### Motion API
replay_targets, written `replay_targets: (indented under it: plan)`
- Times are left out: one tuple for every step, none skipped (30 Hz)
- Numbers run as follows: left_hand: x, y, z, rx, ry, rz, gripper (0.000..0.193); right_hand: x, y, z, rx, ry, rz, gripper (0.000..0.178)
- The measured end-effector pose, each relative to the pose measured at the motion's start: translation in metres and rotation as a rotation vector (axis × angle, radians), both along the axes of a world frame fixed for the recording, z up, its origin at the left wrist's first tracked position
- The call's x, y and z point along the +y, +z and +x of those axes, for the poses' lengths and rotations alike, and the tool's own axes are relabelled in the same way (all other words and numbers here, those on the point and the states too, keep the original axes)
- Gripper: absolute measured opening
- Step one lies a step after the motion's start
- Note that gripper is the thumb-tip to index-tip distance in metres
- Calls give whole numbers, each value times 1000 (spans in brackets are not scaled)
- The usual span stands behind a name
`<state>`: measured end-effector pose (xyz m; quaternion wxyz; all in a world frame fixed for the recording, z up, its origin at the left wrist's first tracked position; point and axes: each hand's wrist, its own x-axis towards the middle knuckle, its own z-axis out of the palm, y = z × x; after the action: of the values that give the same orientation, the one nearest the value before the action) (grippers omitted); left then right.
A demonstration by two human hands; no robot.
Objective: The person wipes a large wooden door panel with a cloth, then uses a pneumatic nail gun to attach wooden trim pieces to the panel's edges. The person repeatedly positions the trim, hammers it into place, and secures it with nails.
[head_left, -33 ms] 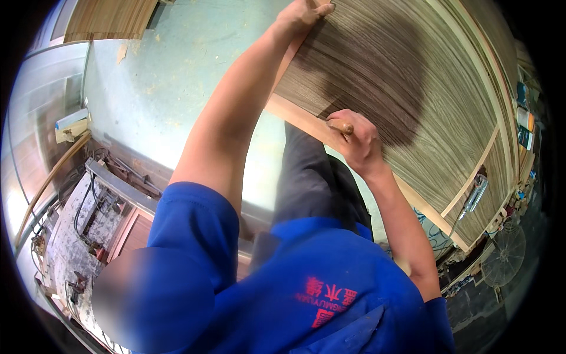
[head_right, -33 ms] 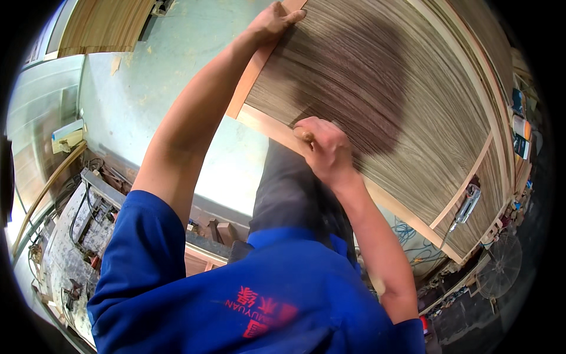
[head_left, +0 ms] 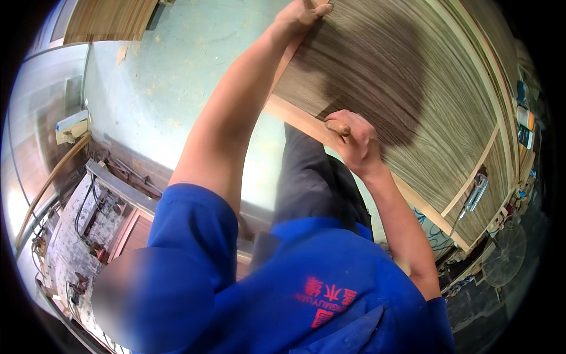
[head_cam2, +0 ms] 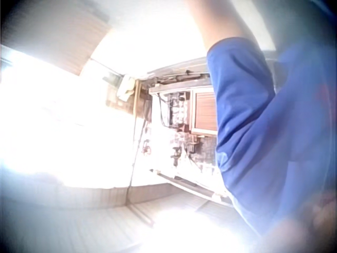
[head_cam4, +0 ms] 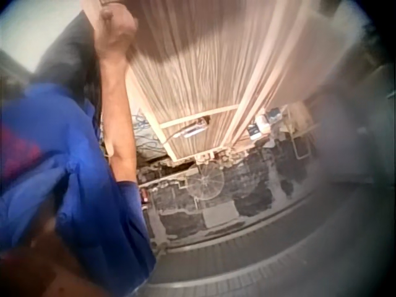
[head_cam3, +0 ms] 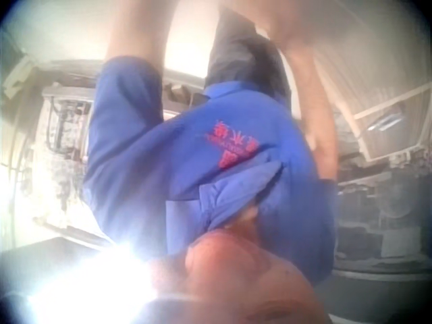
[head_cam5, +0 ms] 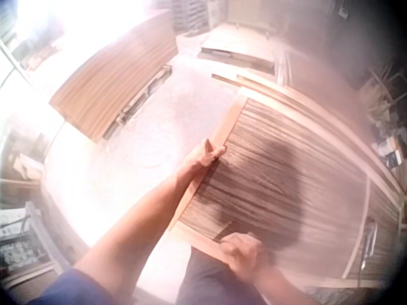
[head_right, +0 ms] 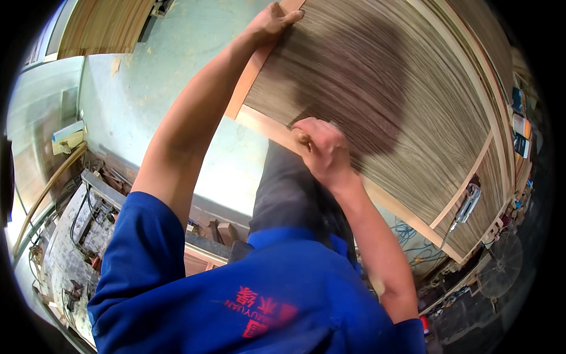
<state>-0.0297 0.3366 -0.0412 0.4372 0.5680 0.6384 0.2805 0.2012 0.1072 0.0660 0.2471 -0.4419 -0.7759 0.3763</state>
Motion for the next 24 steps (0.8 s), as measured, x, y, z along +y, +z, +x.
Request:
replay_targets:
  plan:
    - [1,-2,1,38,12,-21,71,1,1,-1,-14,-16,8,5]
    - [0,-3,-2,76,23,-42,75,2,2,-1,-28,-33,16,6]
    - [-1,-5,-4,114,33,-62,78,3,3,1,-29,-13,-7,6]
    - [-2,-8,-7,108,45,-40,79,6,3,1,-21,10,-31,6]
    - [-4,-10,-8,97,50,-19,79,7,4,2,-17,26,-56,6]
    - [-4,-11,-8,85,55,1,80,8,4,1,-21,16,-63,4]
    - [-4,-9,-6,83,50,-19,80,8,4,2,-26,4,-73,3]
    - [-5,-7,-5,82,45,-40,80,8,4,3,-31,-8,-83,3]
    - [-4,-5,-2,81,41,-61,80,8,3,5,-18,-23,-104,5]
    - [-2,-5,-5,83,32,-53,81,8,1,4,4,-30,-125,8]
    - [-2,-7,-6,114,35,-47,81,8,0,4,26,-36,-146,11]
    - [-5,-9,-7,145,38,-41,80,7,-1,5,35,-33,-152,11]
    - [-4,-8,-6,173,37,-31,80,8,-3,6,42,-34,-153,12]
    - [-2,-7,-7,180,26,-70,81,9,-4,6,49,-34,-155,13]
    - [-3,-6,-7,186,15,-109,82,10,-4,6,58,-37,-159,13]
    - [-3,-5,-7,190,7,-147,84,11,-3,7,64,-38,-162,14]
    - [-2,-5,-6,199,10,-151,83,11,-2,7,69,-38,-165,14]
    - [-3,-4,-6,208,14,-155,83,12,-3,7,74,-43,-172,14]
    - [-2,-3,-5,216,19,-157,83,12,-3,8,79,-47,-177,15]
    - [-2,-1,-5,222,21,-162,83,13,-4,8,84,-50,-182,15]
    - [-3,0,-6,229,24,-167,83,13,-2,7,77,-47,-198,21]
    - [-4,0,-6,233,28,-171,83,13,-1,7,69,-42,-214,28]
    - [-6,0,-8,202,41,-156,83,13,0,6,61,-38,-229,34]
    - [-8,0,-12,171,53,-141,83,14,-1,4,72,-41,-222,31]
